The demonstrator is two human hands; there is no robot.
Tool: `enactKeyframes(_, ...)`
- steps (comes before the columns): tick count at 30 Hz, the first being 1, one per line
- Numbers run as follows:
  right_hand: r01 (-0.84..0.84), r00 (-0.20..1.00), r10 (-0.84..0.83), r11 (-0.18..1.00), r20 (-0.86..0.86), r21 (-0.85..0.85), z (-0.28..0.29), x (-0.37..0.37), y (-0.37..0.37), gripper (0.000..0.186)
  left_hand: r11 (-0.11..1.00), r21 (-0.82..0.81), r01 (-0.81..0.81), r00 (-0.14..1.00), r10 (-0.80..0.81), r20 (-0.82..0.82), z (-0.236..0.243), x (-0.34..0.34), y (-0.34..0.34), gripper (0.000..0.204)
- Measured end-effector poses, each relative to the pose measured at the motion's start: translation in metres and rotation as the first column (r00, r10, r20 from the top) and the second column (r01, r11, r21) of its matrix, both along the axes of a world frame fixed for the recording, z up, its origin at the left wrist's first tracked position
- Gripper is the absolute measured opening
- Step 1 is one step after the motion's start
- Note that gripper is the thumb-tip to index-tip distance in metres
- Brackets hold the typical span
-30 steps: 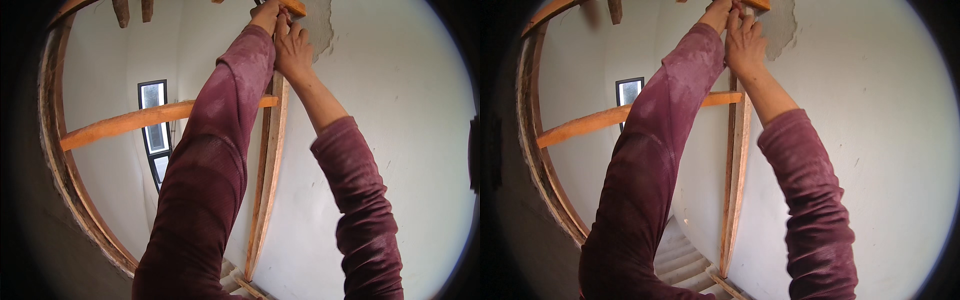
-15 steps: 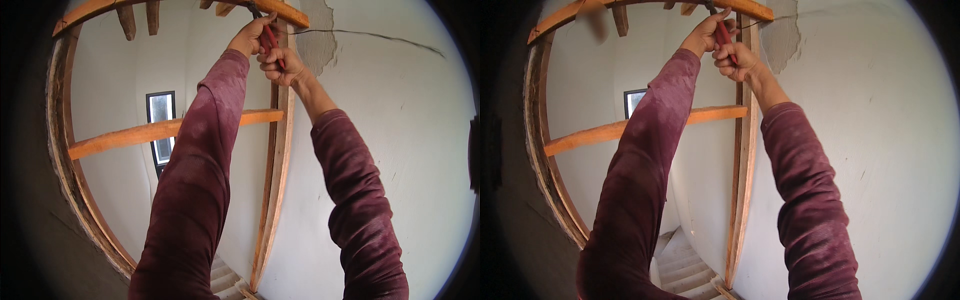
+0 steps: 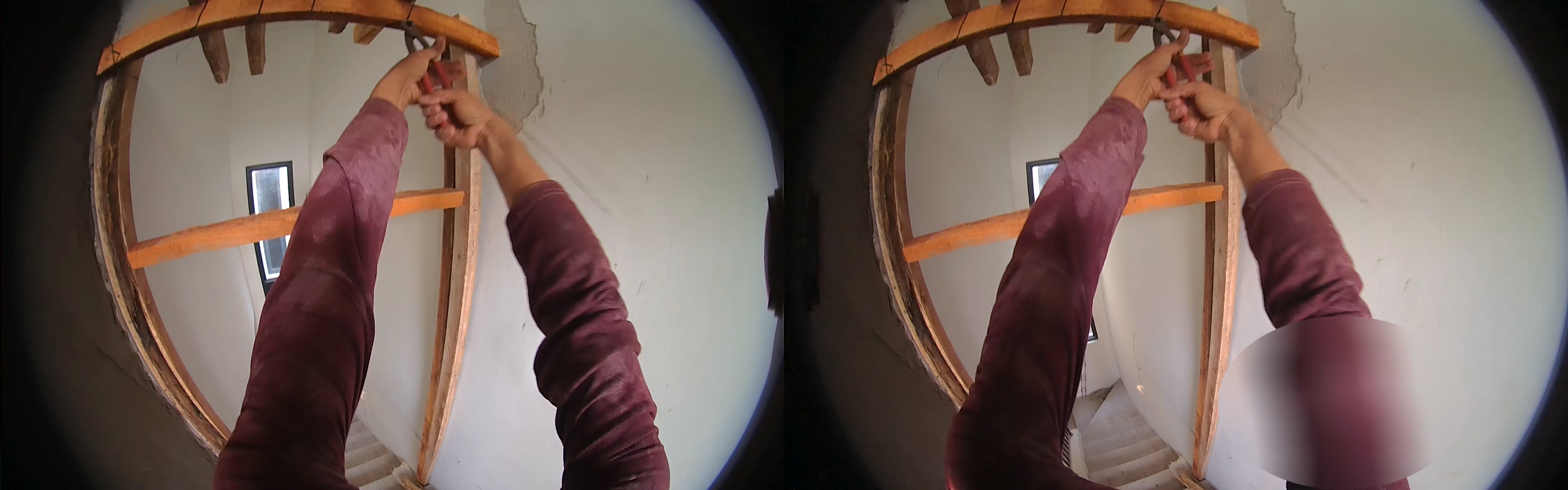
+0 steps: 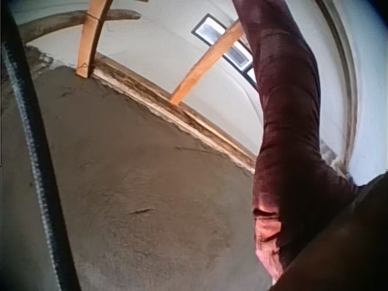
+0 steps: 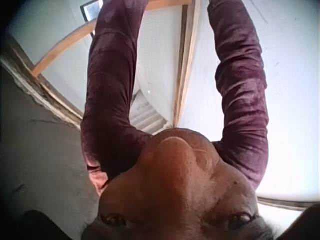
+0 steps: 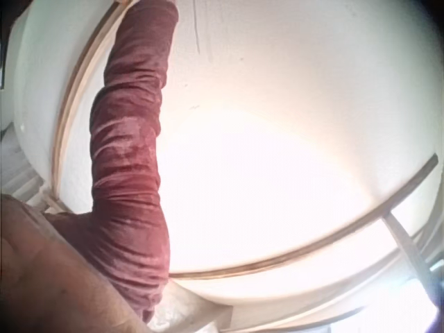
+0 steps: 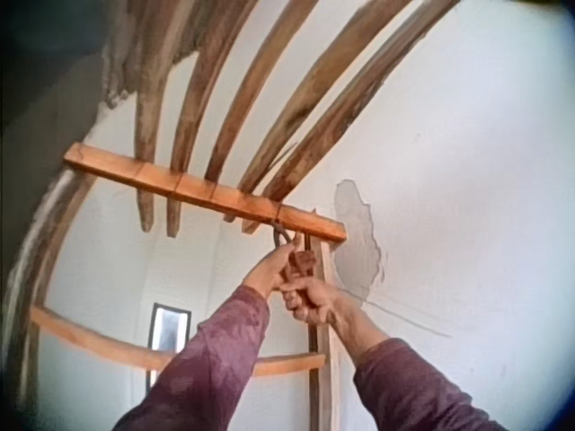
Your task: The person takes a piece of wire and wraps it around two intersecting wooden beams of a temporary support structure, then uses pliers to twist the wire ends together until the joint is secure.
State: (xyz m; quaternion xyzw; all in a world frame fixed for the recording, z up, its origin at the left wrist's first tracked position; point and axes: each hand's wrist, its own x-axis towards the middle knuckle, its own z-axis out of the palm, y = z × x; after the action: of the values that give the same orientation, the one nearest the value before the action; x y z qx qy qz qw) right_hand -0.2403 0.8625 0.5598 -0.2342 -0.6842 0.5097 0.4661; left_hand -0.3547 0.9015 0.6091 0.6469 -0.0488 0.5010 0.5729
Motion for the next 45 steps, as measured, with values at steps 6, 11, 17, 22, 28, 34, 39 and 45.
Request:
enactKeyframes(6, 0.694, 0.594, -0.792, 0.594, 0.143, 0.407, -0.009, -0.029, -0.026, 0.014, 1.000, -0.024, -0.007, 0.994, 0.009, 0.113, 0.010, 0.008, 0.010, 0.034)
enactKeyframes(11, 0.390, -0.202, -0.919, -0.392, -0.337, 0.834, -0.029, -0.045, -0.044, 0.048, 0.982, -0.188, 0.027, 0.967, 0.022, 0.255, 0.017, 0.026, -0.010, 0.030)
enactKeyframes(17, 0.369, -0.147, -0.883, -0.467, -0.446, 0.803, -0.006, -0.049, -0.030, 0.020, 0.993, -0.050, -0.107, 0.961, 0.116, 0.252, 0.036, 0.018, -0.004, 0.027)
enactKeyframes(22, 0.234, 0.971, -0.237, 0.937, -0.023, 0.257, 0.003, -0.015, -0.031, 0.015, 0.972, 0.086, 0.221, 0.974, -0.215, -0.076, 0.003, -0.014, 0.020, 0.036)
enactKeyframes(28, 0.328, 0.939, -0.343, 0.914, 0.025, 0.239, -0.001, -0.024, -0.022, 0.014, 0.996, 0.067, -0.053, 0.998, 0.051, 0.034, 0.020, 0.000, 0.017, 0.033)
enactKeyframes(34, 0.443, 0.066, -0.983, -0.127, -0.174, 0.887, -0.019, -0.047, -0.041, 0.030, 0.889, -0.038, -0.457, 0.883, 0.459, 0.102, 0.012, 0.017, 0.004, 0.021)
enactKeyframes(39, 0.328, 0.010, -0.897, -0.415, -0.442, 0.849, -0.018, -0.046, -0.018, 0.024, 0.893, -0.126, -0.433, 0.886, 0.447, 0.124, 0.025, 0.011, -0.005, 0.033)
enactKeyframes(45, -0.271, 0.880, 0.299, 0.954, -0.368, 0.129, -0.018, -0.022, -0.008, 0.015, 0.968, 0.096, -0.234, 0.958, 0.246, -0.147, 0.008, -0.014, -0.012, 0.040)
